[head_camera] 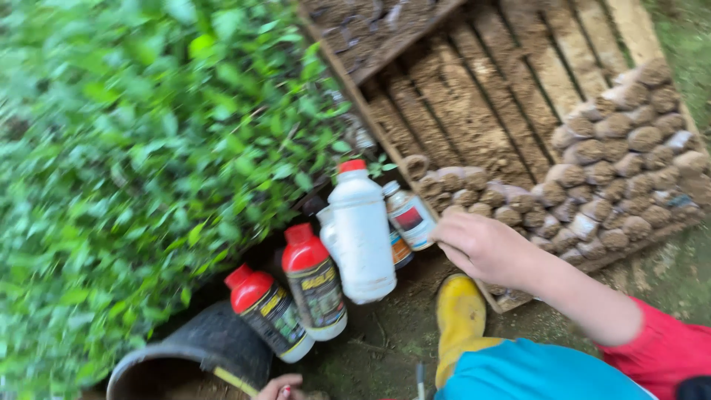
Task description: The person is preparing seedling bags by filling small plastic sleeves with soil from a bucket and placing them into a wooden tray.
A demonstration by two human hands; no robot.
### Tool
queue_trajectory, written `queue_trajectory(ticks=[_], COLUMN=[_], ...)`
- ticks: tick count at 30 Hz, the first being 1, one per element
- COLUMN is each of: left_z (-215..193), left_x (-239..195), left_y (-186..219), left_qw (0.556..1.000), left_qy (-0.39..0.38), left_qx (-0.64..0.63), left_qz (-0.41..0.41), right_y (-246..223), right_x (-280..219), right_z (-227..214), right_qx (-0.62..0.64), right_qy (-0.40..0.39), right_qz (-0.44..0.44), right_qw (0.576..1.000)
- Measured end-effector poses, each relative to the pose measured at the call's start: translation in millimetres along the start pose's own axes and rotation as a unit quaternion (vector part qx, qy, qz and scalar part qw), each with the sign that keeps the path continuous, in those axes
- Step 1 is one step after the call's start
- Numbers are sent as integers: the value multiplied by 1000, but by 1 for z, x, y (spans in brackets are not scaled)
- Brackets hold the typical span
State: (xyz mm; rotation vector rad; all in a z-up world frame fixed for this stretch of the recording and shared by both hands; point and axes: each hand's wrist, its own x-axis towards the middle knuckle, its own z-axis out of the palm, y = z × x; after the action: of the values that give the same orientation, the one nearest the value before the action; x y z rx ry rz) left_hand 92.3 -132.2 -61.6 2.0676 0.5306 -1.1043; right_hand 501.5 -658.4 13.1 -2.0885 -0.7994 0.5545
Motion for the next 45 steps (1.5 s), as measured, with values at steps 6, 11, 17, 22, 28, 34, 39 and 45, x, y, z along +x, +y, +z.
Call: queue_trajectory(ticks=[6, 11, 17, 22, 28, 34, 39, 45], left_z=[-102, -108, -67, -36, -83, -100, -91, -65], left_x=[-119, -207, -301, -353, -442, -362, -224, -136], left_y=[154, 138, 58, -7, -87, -228, -284, -273], left_qw=[974, 935, 912, 870, 710, 642, 647, 799], left_qy=[92, 199, 320, 414, 616, 710, 697, 551], left_qx=[121, 172, 154, 77, -129, -271, -298, -236], left_qz=[169, 237, 206, 257, 314, 97, 83, 46], right_y=[-95, -214, -325, -433, -461, -439, -408, -379], right_x=[10, 41, 51, 59, 49, 61, 53, 43], right_z=[31, 84, 193, 296, 430, 498, 538, 558], right_qx=[-146, -253, -246, -252, -198, -168, -167, -126], right_qy=[-141, -180, -330, -340, -303, -231, -204, -201], right_qz=[-105, -187, -244, -331, -227, -288, -273, -277], right_qw=[973, 932, 878, 844, 904, 914, 925, 931])
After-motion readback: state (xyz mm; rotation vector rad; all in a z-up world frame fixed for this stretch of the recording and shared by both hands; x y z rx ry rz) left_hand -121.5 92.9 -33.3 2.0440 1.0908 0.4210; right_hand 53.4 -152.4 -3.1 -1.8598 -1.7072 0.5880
